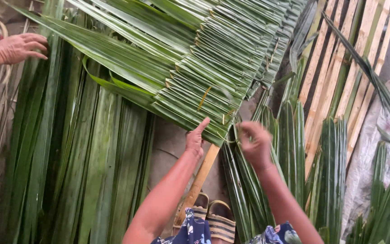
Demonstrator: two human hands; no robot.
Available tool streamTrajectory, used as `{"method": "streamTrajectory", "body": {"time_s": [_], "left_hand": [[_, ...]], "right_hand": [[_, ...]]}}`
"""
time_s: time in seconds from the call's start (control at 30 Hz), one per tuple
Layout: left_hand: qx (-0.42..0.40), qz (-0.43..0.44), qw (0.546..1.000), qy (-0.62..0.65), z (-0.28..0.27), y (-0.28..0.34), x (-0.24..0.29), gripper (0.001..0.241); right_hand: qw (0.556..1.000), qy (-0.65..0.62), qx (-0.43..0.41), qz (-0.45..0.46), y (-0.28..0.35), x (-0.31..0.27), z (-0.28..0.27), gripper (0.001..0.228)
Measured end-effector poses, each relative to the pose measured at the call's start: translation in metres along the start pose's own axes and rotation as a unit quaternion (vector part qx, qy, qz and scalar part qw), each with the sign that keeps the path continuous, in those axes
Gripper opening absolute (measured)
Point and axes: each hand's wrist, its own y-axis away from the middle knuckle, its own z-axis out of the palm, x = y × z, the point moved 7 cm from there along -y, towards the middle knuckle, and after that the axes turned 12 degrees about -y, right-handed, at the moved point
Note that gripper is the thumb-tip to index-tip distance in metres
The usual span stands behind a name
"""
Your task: Weaving palm leaves onto a wooden frame to create a thatched panel
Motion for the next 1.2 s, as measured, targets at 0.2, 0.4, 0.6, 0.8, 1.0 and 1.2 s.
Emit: {"method": "streamTrajectory", "body": {"time_s": [0.2, 0.4, 0.6, 0.8, 1.0, 1.2], "left_hand": [[-0.125, -0.084, 0.984, 0.099, 0.028, 0.014, -0.019, 0.057], [-0.01, 0.107, 0.994, -0.019, 0.016, -0.017, -0.023, 0.036], [0.015, 0.115, 0.989, -0.092, 0.0, -0.003, -0.029, 0.046], [-0.041, 0.132, 0.988, -0.063, 0.013, -0.029, -0.041, 0.029], [-0.004, 0.131, 0.989, -0.065, 0.007, -0.028, -0.026, 0.036], [0.003, 0.161, 0.983, -0.091, 0.015, 0.004, -0.003, 0.051]], "right_hand": [[0.989, -0.058, -0.131, -0.04, 0.047, 0.029, 0.058, 0.019], [0.97, 0.043, -0.18, -0.155, 0.063, 0.007, 0.066, 0.006], [0.959, -0.071, -0.131, -0.242, 0.062, -0.108, 0.026, 0.009], [0.928, -0.269, -0.242, -0.085, 0.034, -0.002, 0.095, 0.024], [0.853, -0.372, -0.151, 0.333, 0.12, 0.059, 0.134, 0.052], [0.845, -0.361, -0.226, 0.324, 0.146, -0.04, 0.12, 0.064]]}}
